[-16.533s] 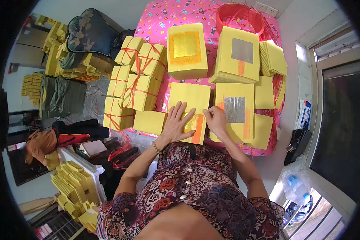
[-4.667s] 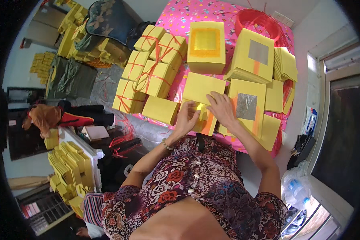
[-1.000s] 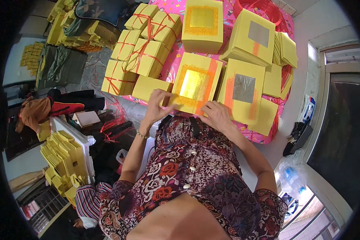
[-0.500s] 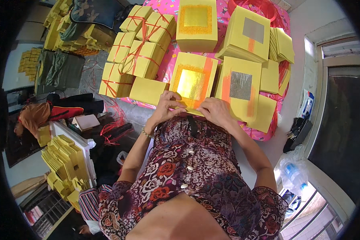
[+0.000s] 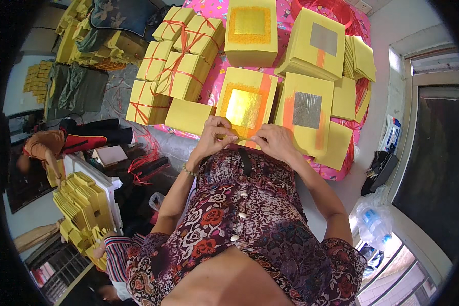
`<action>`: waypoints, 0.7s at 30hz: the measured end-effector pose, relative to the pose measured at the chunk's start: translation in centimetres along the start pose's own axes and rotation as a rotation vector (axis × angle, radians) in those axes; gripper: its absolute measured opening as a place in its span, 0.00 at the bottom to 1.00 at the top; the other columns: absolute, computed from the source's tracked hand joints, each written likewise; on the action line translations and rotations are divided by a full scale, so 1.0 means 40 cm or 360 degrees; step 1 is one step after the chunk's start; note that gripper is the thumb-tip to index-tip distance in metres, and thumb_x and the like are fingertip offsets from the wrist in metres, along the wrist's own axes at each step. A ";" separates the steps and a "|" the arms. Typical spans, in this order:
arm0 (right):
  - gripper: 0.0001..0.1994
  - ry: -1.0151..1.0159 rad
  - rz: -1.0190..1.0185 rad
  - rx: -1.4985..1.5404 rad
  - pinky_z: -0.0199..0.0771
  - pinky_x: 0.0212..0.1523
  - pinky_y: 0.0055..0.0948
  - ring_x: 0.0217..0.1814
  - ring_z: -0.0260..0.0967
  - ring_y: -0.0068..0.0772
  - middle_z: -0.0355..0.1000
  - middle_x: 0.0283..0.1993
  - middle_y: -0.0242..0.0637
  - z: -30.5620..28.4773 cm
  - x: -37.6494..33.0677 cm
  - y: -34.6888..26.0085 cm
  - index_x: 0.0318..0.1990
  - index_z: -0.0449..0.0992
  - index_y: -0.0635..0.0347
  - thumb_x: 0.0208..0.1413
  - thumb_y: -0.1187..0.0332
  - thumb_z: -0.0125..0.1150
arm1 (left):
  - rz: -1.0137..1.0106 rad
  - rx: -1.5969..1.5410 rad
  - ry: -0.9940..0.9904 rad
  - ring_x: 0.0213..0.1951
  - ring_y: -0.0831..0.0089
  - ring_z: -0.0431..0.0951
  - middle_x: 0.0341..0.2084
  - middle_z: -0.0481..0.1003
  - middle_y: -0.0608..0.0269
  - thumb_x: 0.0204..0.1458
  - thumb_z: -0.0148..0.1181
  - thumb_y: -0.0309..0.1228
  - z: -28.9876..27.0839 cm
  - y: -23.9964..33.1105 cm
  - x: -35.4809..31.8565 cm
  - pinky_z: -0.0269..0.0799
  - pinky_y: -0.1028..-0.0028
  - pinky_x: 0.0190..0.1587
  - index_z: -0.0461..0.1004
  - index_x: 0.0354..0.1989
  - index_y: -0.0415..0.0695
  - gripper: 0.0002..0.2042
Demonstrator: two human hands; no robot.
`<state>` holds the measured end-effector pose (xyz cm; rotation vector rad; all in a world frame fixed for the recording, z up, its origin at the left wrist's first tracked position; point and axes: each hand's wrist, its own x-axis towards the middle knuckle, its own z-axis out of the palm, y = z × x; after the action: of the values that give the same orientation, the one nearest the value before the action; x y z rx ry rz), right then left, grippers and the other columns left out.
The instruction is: Organizing and stacking bundles of yellow joss paper with gold and silver foil inserts.
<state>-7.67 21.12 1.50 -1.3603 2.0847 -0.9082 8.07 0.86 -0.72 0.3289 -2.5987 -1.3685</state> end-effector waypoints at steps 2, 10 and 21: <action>0.12 0.0000 0.0004 -0.0003 0.71 0.34 0.43 0.33 0.72 0.44 0.73 0.27 0.40 0.000 -0.001 0.002 0.28 0.79 0.62 0.57 0.62 0.63 | -0.0004 0.0003 -0.0009 0.43 0.66 0.68 0.32 0.74 0.69 0.43 0.74 0.36 0.000 0.001 0.003 0.63 0.66 0.49 0.86 0.28 0.51 0.06; 0.12 0.0191 -0.0368 -0.0372 0.72 0.38 0.39 0.36 0.73 0.41 0.71 0.34 0.36 0.018 0.001 -0.034 0.40 0.77 0.57 0.52 0.62 0.67 | -0.0007 0.0034 -0.0061 0.40 0.64 0.69 0.31 0.75 0.67 0.44 0.74 0.37 -0.015 0.012 0.018 0.64 0.66 0.48 0.85 0.27 0.48 0.07; 0.09 0.0039 -0.0050 -0.0016 0.73 0.36 0.45 0.35 0.74 0.48 0.72 0.33 0.43 -0.048 0.059 -0.024 0.37 0.74 0.60 0.60 0.64 0.59 | 0.0334 0.0667 0.0305 0.61 0.52 0.63 0.56 0.68 0.55 0.50 0.68 0.40 -0.040 0.133 0.021 0.59 0.57 0.61 0.73 0.58 0.52 0.26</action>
<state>-9.35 19.20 3.38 -1.3974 2.0942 -0.9330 7.11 2.28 4.63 0.2220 -2.6466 -0.6850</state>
